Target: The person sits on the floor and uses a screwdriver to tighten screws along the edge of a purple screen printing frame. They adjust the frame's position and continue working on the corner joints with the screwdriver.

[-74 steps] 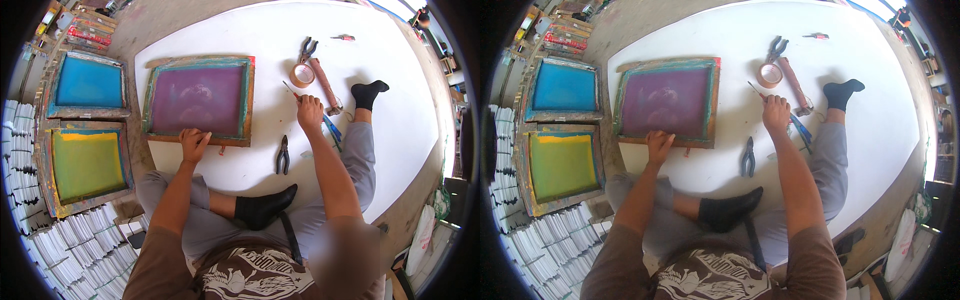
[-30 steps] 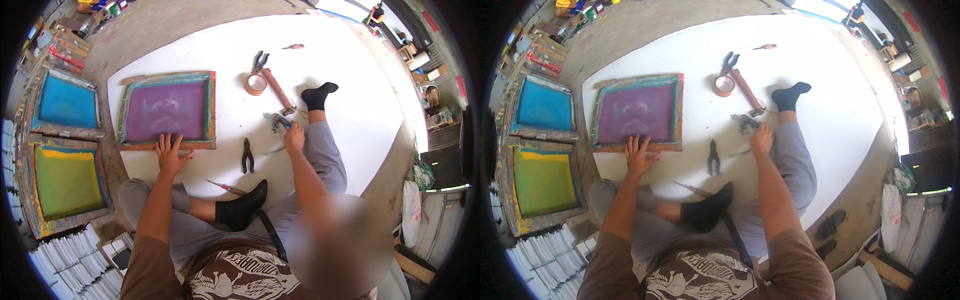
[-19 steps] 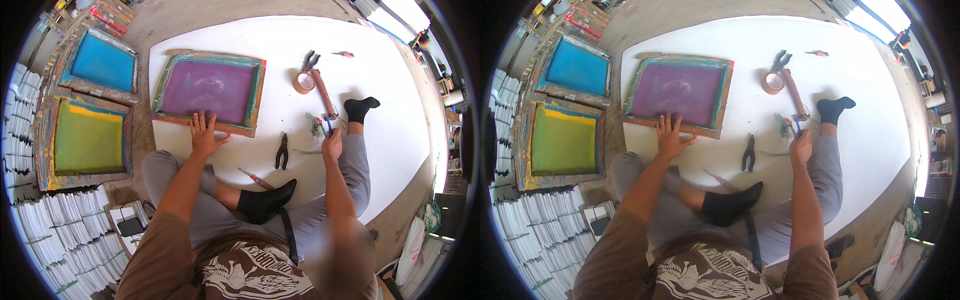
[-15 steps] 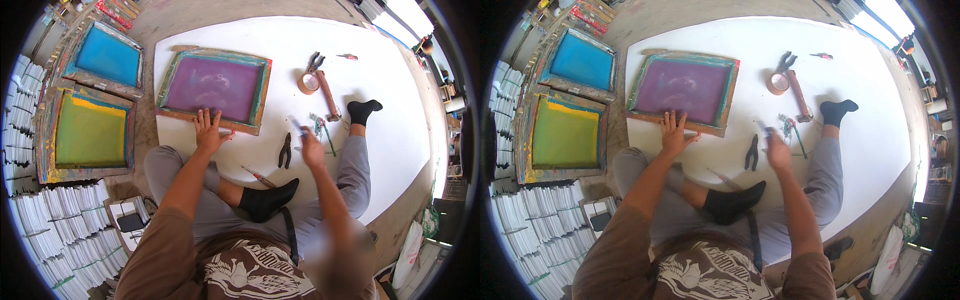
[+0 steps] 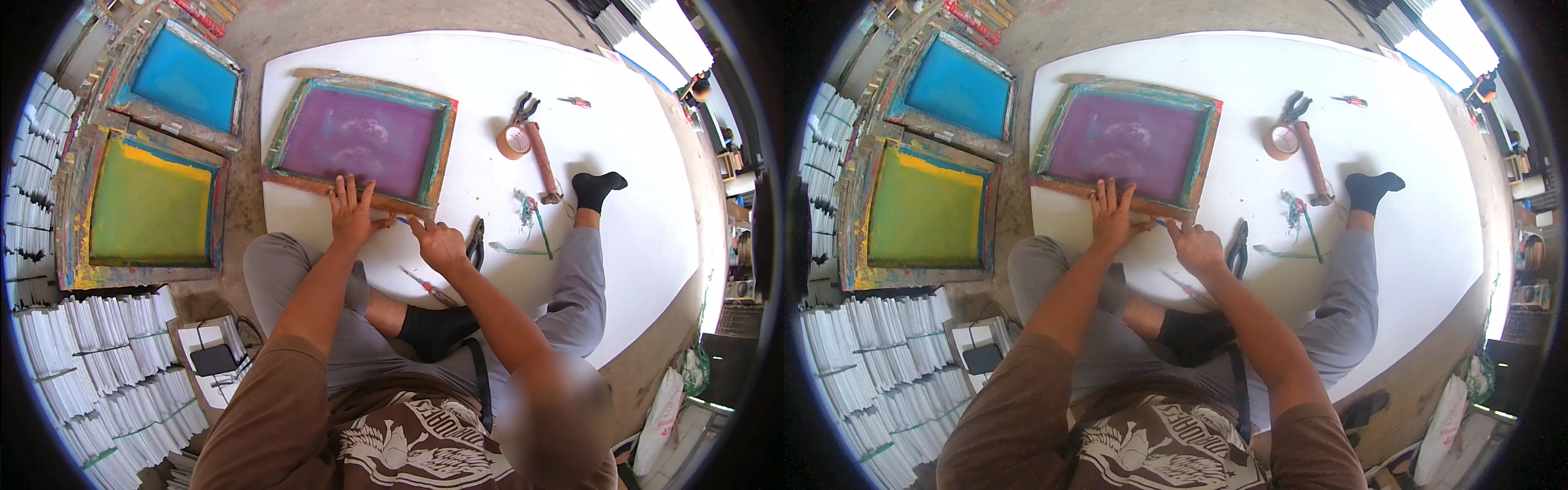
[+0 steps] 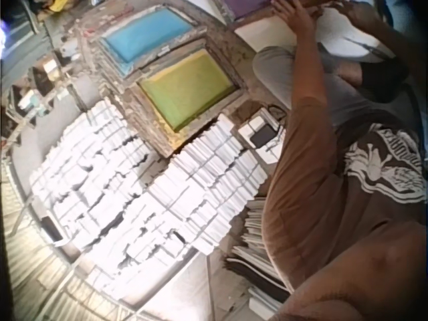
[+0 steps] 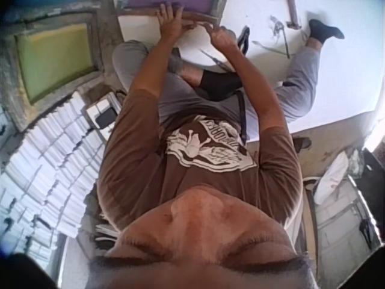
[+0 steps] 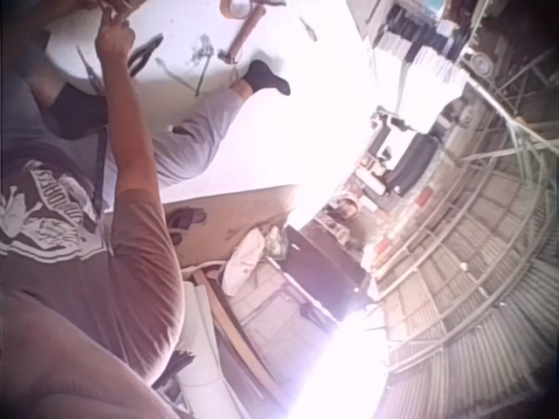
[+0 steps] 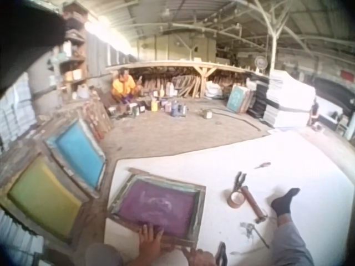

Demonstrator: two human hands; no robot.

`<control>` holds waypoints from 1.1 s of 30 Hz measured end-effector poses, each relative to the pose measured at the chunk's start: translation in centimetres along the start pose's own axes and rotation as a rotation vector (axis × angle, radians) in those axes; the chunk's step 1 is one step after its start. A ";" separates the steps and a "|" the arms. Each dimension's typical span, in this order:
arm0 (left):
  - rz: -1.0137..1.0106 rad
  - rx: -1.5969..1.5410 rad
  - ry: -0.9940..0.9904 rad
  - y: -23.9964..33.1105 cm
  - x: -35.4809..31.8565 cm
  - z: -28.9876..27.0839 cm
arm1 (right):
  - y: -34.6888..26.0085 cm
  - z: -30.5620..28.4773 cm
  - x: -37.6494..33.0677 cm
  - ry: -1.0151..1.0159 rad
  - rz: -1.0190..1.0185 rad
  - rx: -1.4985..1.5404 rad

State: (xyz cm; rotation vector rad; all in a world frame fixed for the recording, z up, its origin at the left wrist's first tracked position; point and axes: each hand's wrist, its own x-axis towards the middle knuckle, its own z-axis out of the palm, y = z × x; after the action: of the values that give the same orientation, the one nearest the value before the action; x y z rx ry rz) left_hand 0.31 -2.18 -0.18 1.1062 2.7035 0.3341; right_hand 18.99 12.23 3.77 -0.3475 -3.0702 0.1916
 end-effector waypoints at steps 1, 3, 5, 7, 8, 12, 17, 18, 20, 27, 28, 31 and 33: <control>-0.009 0.001 -0.024 0.2 0.1 -0.2 | 0.0 0.0 0.2 -0.007 0.001 -0.006; -0.027 0.007 -0.070 0.5 0.3 -0.5 | 0.1 0.5 0.5 0.011 0.001 -0.006; -0.033 0.020 -0.071 0.5 0.2 -0.6 | 0.1 1.2 0.8 0.029 -0.006 -0.003; -0.032 0.024 -0.073 0.6 0.2 -0.6 | 0.3 1.5 1.0 0.042 -0.013 -0.006; -0.030 0.023 -0.074 0.7 0.2 -0.6 | 0.4 1.7 1.0 0.033 -0.006 -0.013; -0.036 0.035 -0.088 0.5 0.2 -0.5 | 0.1 1.2 1.4 0.018 -0.008 -0.005; -0.031 0.040 -0.072 0.5 0.2 -0.4 | 0.3 1.3 1.5 -0.017 -0.009 -0.007; -0.030 0.034 -0.064 0.5 0.1 -0.4 | 0.1 1.0 1.6 -0.021 -0.008 -0.007; -0.034 0.042 -0.067 0.5 0.2 -0.3 | -0.1 0.9 1.7 -0.034 -0.006 -0.016; -0.028 0.019 -0.049 0.6 0.0 -0.3 | -1.2 -0.7 1.8 -0.172 0.026 -0.093; -0.028 0.032 -0.041 0.6 0.0 -0.2 | -1.3 -1.1 1.8 -0.225 0.040 -0.104; -0.021 0.053 -0.023 0.5 0.2 -0.1 | -1.2 -1.1 1.6 -0.229 0.037 -0.089; -0.018 0.044 -0.019 0.5 0.1 0.0 | -0.7 -1.6 1.0 -0.188 0.000 -0.085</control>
State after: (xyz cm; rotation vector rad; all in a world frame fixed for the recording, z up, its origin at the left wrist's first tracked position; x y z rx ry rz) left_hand 0.56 -1.75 0.00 1.0909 2.7147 0.2616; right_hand 17.91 11.95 5.51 -0.3532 -3.2713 0.0992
